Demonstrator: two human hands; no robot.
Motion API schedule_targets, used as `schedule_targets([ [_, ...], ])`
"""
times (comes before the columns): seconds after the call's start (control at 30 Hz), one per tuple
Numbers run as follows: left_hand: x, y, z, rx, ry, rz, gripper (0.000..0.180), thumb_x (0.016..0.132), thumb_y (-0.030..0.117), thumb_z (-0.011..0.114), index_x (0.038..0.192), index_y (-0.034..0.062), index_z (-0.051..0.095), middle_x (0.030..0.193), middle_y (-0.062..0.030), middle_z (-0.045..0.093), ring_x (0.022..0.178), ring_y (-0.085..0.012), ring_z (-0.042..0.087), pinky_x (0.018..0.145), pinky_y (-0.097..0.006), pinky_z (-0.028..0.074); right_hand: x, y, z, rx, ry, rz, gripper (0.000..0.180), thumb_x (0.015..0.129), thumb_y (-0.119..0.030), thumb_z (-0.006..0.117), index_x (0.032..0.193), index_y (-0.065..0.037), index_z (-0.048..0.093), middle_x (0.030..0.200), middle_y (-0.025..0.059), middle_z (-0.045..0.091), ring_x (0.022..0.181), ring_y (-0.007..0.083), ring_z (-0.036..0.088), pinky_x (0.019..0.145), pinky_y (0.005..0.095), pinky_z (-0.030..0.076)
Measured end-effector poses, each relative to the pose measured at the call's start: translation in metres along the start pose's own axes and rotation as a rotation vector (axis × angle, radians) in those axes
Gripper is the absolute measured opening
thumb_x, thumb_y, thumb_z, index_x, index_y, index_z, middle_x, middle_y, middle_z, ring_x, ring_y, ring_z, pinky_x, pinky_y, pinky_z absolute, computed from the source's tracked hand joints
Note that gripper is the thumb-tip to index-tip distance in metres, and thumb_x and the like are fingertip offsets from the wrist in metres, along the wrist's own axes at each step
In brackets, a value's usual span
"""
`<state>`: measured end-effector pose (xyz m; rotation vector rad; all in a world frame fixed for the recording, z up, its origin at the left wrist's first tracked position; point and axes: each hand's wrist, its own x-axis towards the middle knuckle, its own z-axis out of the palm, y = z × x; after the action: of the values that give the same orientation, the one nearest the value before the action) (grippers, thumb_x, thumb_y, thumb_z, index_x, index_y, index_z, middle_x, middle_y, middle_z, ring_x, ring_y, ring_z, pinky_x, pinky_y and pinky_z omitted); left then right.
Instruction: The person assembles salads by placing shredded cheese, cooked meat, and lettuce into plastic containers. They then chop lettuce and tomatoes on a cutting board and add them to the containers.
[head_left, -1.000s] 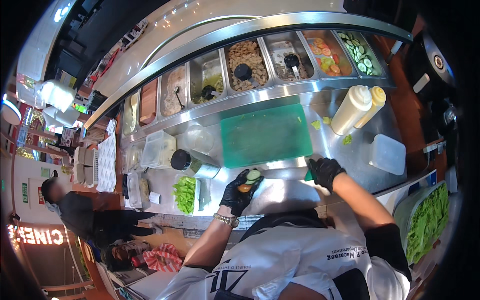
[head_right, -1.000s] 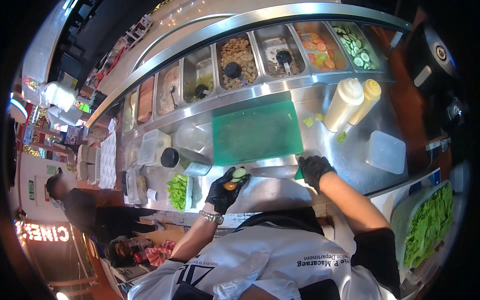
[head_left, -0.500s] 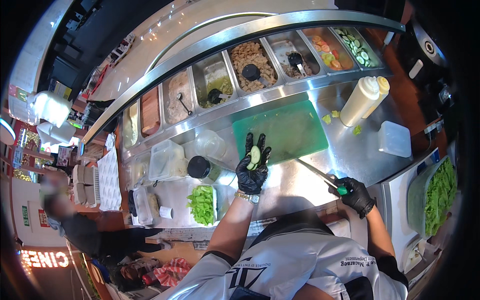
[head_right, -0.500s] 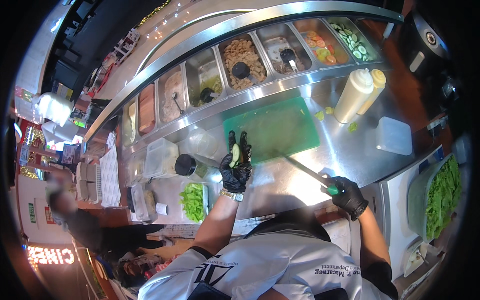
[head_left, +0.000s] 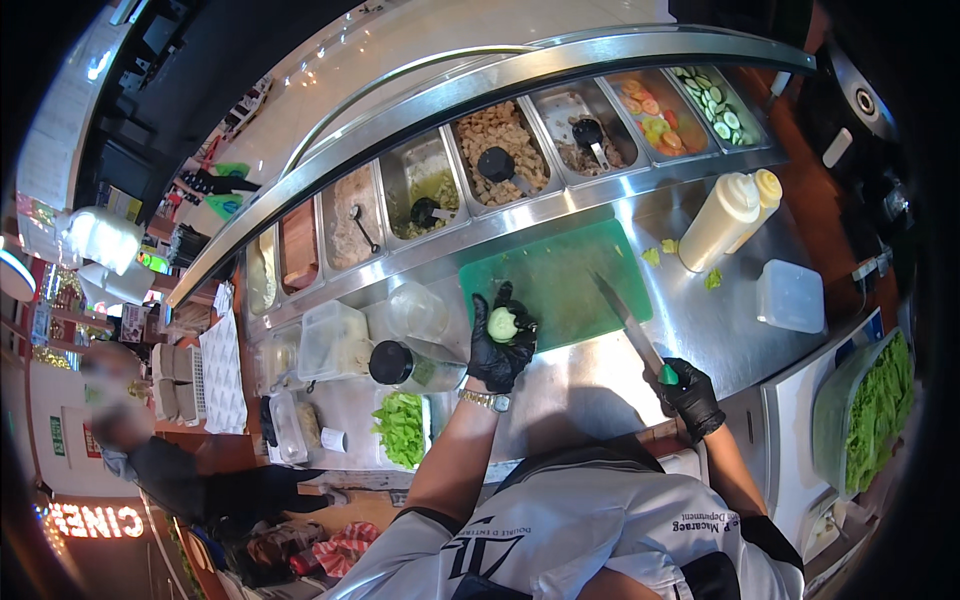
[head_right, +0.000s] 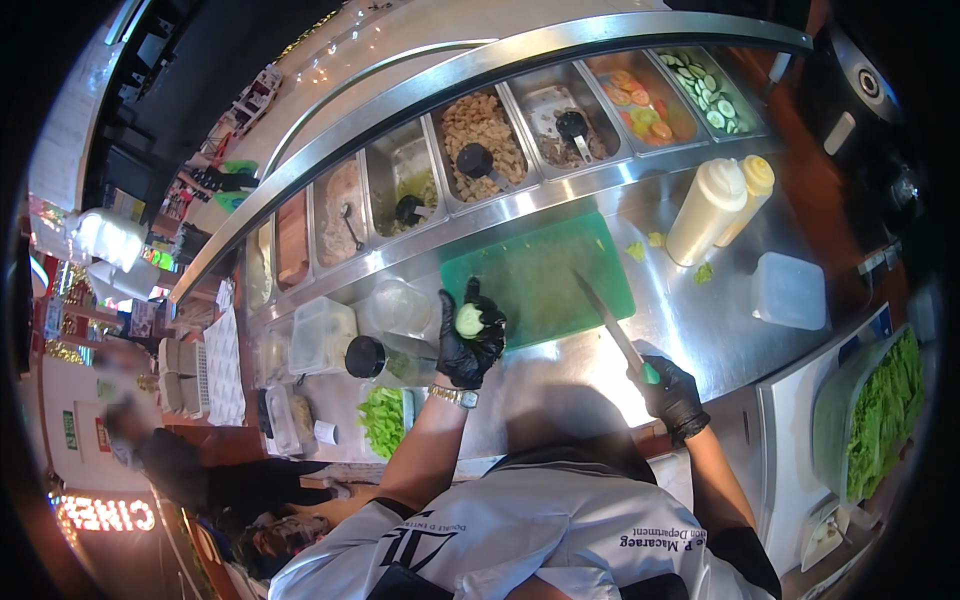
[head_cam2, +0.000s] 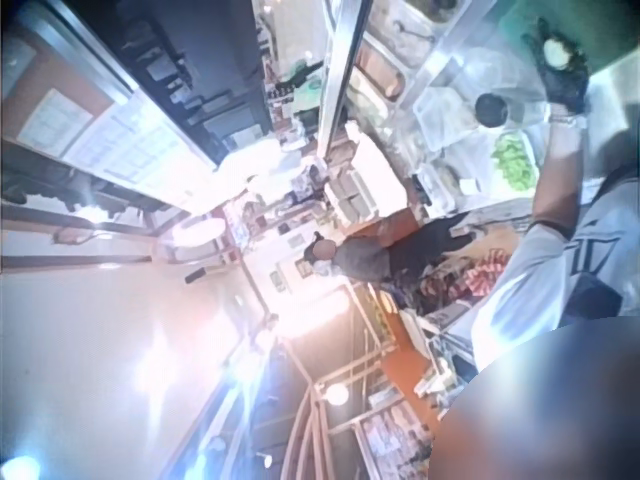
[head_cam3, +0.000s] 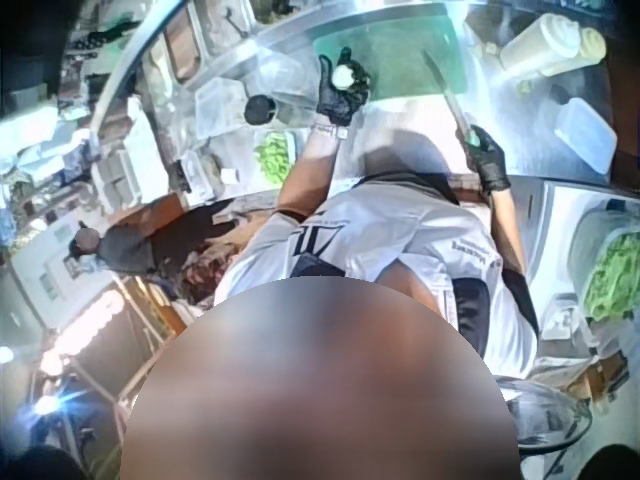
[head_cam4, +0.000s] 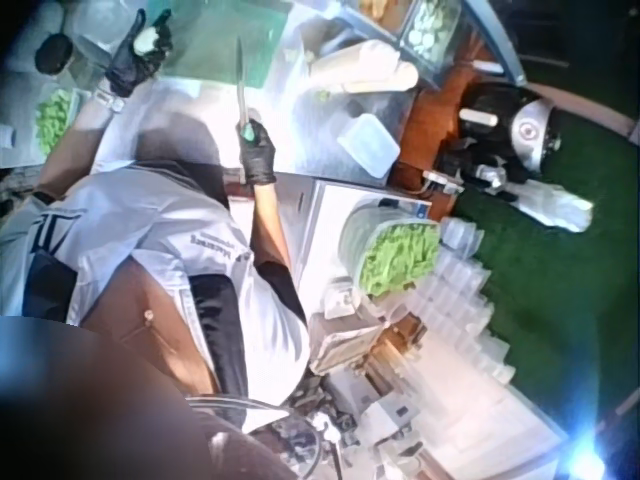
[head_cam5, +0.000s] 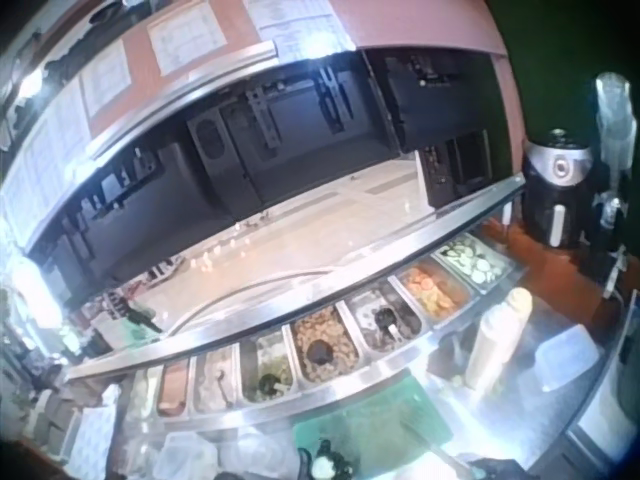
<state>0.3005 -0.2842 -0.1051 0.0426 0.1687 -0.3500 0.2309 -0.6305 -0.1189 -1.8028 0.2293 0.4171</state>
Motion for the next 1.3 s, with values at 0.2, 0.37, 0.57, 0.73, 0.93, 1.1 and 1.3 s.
schedule_targets([
  [0.2,0.013,0.008,-0.011,0.906,0.552,0.135,0.032,0.086,0.027,0.074,0.114,0.0137,0.063,0.098,-0.0067,0.065,0.094,-0.0242,0.064,0.075,-0.038,0.054,0.006,-0.025,0.001,-0.198,0.101,-0.175,0.038,0.081,-0.013,0.073,0.118,-0.011,0.068,0.093,0.0126,0.069,0.076,0.0248,0.066,0.070,0.0329,0.052],
  [0.37,0.029,-0.001,-0.013,2.614,0.346,0.355,0.052,0.068,0.013,0.079,0.116,0.0087,0.060,0.109,-0.0155,0.062,0.099,-0.0350,0.061,0.086,-0.042,0.051,-0.001,-0.049,-0.002,-0.347,0.242,-0.572,0.056,0.080,0.000,0.064,0.134,-0.013,0.057,0.091,0.0135,0.061,0.073,0.0277,0.061,0.067,0.0339,0.052],
  [0.57,0.049,-0.016,-0.010,2.754,0.393,0.204,0.070,0.062,0.016,0.084,0.125,0.0080,0.056,0.119,-0.0178,0.059,0.107,-0.0369,0.058,0.092,-0.045,0.049,0.015,-0.064,-0.016,-0.977,-0.004,-0.095,0.057,0.092,-0.014,0.055,0.147,-0.016,0.040,0.104,0.0206,0.064,0.087,0.0376,0.066,0.071,0.0458,0.054],
  [0.73,0.042,-0.014,0.000,2.728,0.470,0.071,0.078,0.062,0.018,0.087,0.132,0.0164,0.053,0.131,-0.0173,0.052,0.113,-0.0365,0.056,0.093,-0.045,0.049,0.024,-0.057,-0.018,-0.692,0.245,-0.466,0.059,0.088,-0.013,0.058,0.145,-0.016,0.044,0.109,0.0183,0.065,0.082,0.0362,0.067,0.072,0.0452,0.054],
  [0.93,0.050,-0.008,-0.016,2.646,0.497,-0.027,0.069,0.064,0.014,0.084,0.127,0.0203,0.057,0.125,-0.0156,0.054,0.109,-0.0359,0.058,0.090,-0.046,0.051,0.030,-0.048,-0.014,-0.722,0.147,-0.276,0.056,0.090,-0.016,0.057,0.144,-0.014,0.045,0.106,0.0196,0.067,0.090,0.0367,0.066,0.076,0.0440,0.053],
  [1.1,0.040,-0.011,-0.036,2.583,0.462,0.318,0.070,0.064,0.013,0.084,0.128,0.0157,0.055,0.121,-0.0185,0.055,0.105,-0.0368,0.061,0.087,-0.044,0.052,0.039,-0.048,-0.015,-0.978,0.041,-0.050,0.058,0.088,-0.014,0.062,0.143,-0.013,0.046,0.102,0.0212,0.067,0.090,0.0380,0.066,0.078,0.0438,0.052],
  [1.3,0.036,-0.023,-0.026,2.374,0.720,0.214,0.070,0.062,0.014,0.087,0.122,0.0051,0.051,0.119,-0.0225,0.054,0.105,-0.0373,0.060,0.088,-0.043,0.052,0.035,-0.048,-0.005,-0.306,0.016,-0.014,0.065,0.087,0.011,0.054,0.145,-0.017,0.047,0.081,-0.0009,0.057,0.065,0.0065,0.050,0.048,0.0214,0.041],
])
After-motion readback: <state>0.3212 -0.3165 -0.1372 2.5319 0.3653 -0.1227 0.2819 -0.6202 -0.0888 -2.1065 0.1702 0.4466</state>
